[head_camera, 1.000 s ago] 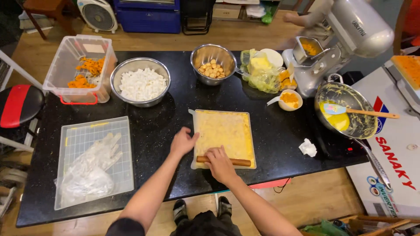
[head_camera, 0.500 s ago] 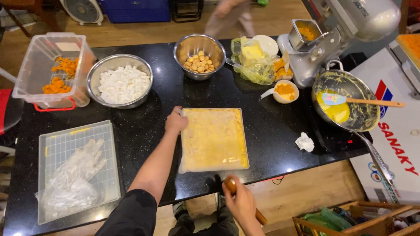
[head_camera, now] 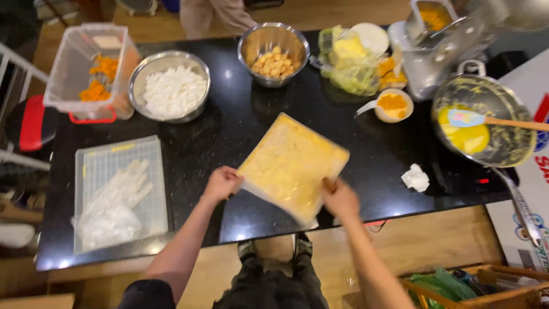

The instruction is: The person flattens a yellow mixture inside a plastic bag on a cutting board using a rolling pin. They then move to a stove and stir a yellow liquid in a pot with a spatula before adding white cubes from a bowl into the pot.

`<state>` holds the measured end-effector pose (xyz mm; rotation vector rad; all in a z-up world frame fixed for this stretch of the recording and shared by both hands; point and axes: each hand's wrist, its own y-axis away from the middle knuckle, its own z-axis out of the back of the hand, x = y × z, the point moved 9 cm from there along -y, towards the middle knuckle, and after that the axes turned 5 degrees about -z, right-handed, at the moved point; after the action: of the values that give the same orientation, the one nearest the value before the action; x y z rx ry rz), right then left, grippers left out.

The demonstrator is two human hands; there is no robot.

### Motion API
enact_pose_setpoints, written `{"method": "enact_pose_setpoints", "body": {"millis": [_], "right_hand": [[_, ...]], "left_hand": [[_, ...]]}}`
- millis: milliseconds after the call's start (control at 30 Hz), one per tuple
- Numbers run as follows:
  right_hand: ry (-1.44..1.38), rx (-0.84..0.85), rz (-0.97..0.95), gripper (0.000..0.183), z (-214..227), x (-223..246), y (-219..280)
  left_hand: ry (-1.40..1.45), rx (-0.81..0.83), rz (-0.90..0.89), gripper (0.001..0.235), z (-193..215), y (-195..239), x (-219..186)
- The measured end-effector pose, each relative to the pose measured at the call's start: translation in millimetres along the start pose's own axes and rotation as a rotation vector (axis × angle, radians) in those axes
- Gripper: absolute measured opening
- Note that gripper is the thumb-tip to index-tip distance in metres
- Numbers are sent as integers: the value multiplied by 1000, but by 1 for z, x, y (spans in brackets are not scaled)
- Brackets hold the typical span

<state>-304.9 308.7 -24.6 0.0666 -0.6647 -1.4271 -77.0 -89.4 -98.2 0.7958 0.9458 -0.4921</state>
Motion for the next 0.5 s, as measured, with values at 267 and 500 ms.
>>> {"method": "enact_pose_setpoints", "body": {"millis": [267, 500], "right_hand": [[139, 232, -179, 67, 36, -38, 29], [-126, 114, -133, 54, 46, -14, -3]], "left_hand": [[342, 53, 75, 62, -91, 106, 10], [333, 116, -62, 51, -67, 47, -92]]}}
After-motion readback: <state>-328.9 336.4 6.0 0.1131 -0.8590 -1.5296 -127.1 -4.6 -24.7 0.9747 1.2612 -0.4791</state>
